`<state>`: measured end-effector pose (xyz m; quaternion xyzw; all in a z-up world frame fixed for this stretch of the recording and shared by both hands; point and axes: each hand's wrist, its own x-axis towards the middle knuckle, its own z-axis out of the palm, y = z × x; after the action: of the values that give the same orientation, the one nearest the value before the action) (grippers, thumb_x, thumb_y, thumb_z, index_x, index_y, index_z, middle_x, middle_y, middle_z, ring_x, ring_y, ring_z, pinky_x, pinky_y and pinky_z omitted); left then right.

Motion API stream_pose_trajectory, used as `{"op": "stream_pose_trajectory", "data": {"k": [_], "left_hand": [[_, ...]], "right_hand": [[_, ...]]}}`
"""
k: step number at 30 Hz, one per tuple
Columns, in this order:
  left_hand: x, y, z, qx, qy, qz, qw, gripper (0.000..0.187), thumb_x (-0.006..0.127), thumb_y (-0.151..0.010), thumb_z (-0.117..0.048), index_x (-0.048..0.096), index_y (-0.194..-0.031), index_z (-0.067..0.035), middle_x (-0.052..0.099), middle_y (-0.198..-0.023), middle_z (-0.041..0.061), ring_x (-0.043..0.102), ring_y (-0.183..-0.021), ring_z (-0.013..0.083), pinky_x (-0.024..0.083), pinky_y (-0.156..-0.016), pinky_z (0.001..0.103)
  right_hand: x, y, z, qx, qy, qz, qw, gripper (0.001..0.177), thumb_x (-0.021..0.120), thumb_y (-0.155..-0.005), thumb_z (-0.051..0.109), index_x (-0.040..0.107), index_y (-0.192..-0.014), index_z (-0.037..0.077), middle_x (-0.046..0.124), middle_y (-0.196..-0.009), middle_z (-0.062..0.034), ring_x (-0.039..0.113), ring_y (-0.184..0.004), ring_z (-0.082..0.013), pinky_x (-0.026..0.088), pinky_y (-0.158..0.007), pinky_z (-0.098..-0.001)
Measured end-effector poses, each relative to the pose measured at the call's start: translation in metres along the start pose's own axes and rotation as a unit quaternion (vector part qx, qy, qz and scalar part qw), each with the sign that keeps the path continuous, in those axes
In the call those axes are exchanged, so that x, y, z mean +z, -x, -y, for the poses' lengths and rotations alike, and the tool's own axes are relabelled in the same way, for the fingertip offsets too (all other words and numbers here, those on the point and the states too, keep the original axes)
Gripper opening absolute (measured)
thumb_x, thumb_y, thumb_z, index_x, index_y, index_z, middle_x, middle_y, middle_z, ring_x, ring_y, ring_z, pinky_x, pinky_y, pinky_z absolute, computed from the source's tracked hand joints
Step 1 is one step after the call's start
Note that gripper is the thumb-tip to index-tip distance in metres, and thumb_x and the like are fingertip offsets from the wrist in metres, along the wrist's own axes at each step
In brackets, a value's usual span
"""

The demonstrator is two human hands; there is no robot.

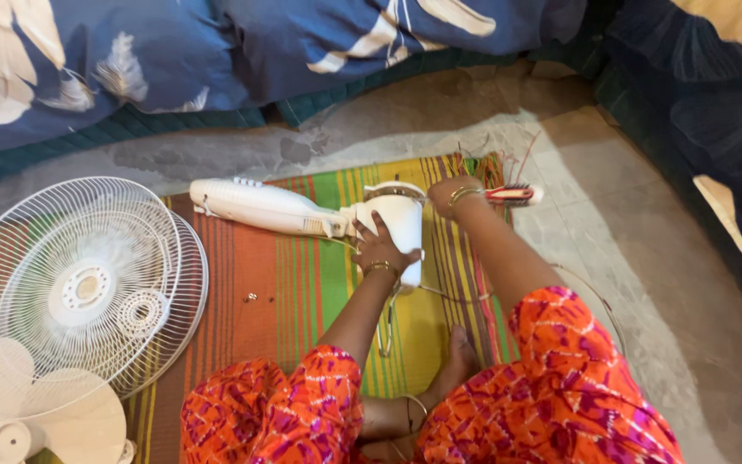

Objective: The person disassembles a white pedestal fan motor housing while sitting on a mat. Using a screwdriver, they remove screws from the motor casing, separate the plastic housing halves, and extract the internal motor assembly from the outer shell.

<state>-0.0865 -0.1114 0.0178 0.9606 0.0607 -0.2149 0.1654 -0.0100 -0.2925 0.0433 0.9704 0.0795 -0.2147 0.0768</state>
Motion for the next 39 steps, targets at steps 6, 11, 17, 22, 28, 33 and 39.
{"op": "stream_pose_trajectory", "data": {"k": [6, 11, 17, 22, 28, 33, 39], "left_hand": [[0.007, 0.013, 0.016, 0.02, 0.028, -0.032, 0.999, 0.138, 0.082, -0.067, -0.068, -0.004, -0.165, -0.022, -0.007, -0.17, 0.024, 0.016, -0.153, 0.0458, 0.038, -0.11, 0.062], [0.02, 0.012, 0.021, 0.029, 0.054, -0.074, 0.995, 0.136, 0.082, -0.066, -0.068, 0.001, -0.165, -0.023, -0.003, -0.17, 0.021, 0.015, -0.154, 0.0438, 0.032, -0.113, 0.065], [0.033, 0.01, 0.027, 0.051, 0.083, -0.121, 0.988, 0.131, 0.082, -0.066, -0.068, 0.007, -0.164, -0.023, 0.006, -0.169, 0.017, 0.017, -0.153, 0.0428, 0.031, -0.11, 0.065], [0.039, 0.012, 0.029, 0.064, 0.088, -0.151, 0.983, 0.128, 0.08, -0.066, -0.069, 0.012, -0.164, -0.023, 0.013, -0.169, 0.012, 0.022, -0.149, 0.0439, 0.03, -0.112, 0.064], [0.045, 0.016, 0.035, 0.076, 0.103, -0.158, 0.979, 0.125, 0.081, -0.067, -0.067, 0.015, -0.163, -0.022, 0.018, -0.166, 0.014, 0.02, -0.149, 0.0433, 0.029, -0.111, 0.064], [0.053, 0.016, 0.04, 0.105, 0.121, -0.206, 0.965, 0.121, 0.082, -0.067, -0.063, 0.02, -0.161, -0.02, 0.025, -0.161, 0.015, 0.023, -0.148, 0.0415, 0.029, -0.11, 0.064], [0.065, 0.017, 0.046, 0.148, 0.132, -0.25, 0.948, 0.12, 0.084, -0.066, -0.06, 0.023, -0.161, -0.019, 0.031, -0.159, 0.016, 0.027, -0.147, 0.0391, 0.029, -0.112, 0.063]], "right_hand": [[0.068, -0.017, -0.059, -0.074, -0.244, -0.035, 0.966, 0.039, 0.053, -0.102, 0.047, 0.07, -0.121, 0.018, 0.073, -0.116, -0.0119, 0.068, -0.107, -0.0314, 0.053, -0.092, -0.0464], [0.161, 0.013, -0.08, 0.049, -0.367, -0.124, 0.921, 0.039, 0.053, -0.101, 0.045, 0.07, -0.121, 0.016, 0.073, -0.109, -0.0162, 0.069, -0.1, -0.0343, 0.054, -0.092, -0.0471], [0.151, 0.027, -0.051, 0.118, -0.211, -0.209, 0.948, 0.038, 0.064, -0.094, 0.037, 0.067, -0.129, 0.021, 0.059, -0.136, -0.0156, 0.052, -0.127, -0.0384, 0.048, -0.1, -0.0509], [0.111, -0.046, -0.011, 0.03, -0.367, -0.408, 0.835, 0.054, 0.073, -0.091, 0.03, 0.059, -0.142, 0.014, 0.057, -0.139, -0.0208, 0.05, -0.129, -0.0429, 0.043, -0.108, -0.0503], [0.121, -0.109, 0.005, 0.088, -0.438, -0.298, 0.844, 0.044, 0.08, -0.087, 0.029, 0.07, -0.122, 0.003, 0.071, -0.115, -0.023, 0.067, -0.102, -0.0381, 0.053, -0.09, -0.0449], [0.14, -0.116, 0.01, 0.097, -0.541, -0.395, 0.736, 0.03, 0.081, -0.086, 0.019, 0.075, -0.111, 0.003, 0.076, -0.095, -0.0155, 0.073, -0.081, -0.026, 0.057, -0.076, -0.0384], [0.128, -0.101, 0.024, 0.133, -0.546, -0.511, 0.65, 0.023, 0.081, -0.089, 0.012, 0.071, -0.108, 0.003, 0.073, -0.099, -0.0139, 0.068, -0.087, -0.027, 0.056, -0.079, -0.0395]]}}
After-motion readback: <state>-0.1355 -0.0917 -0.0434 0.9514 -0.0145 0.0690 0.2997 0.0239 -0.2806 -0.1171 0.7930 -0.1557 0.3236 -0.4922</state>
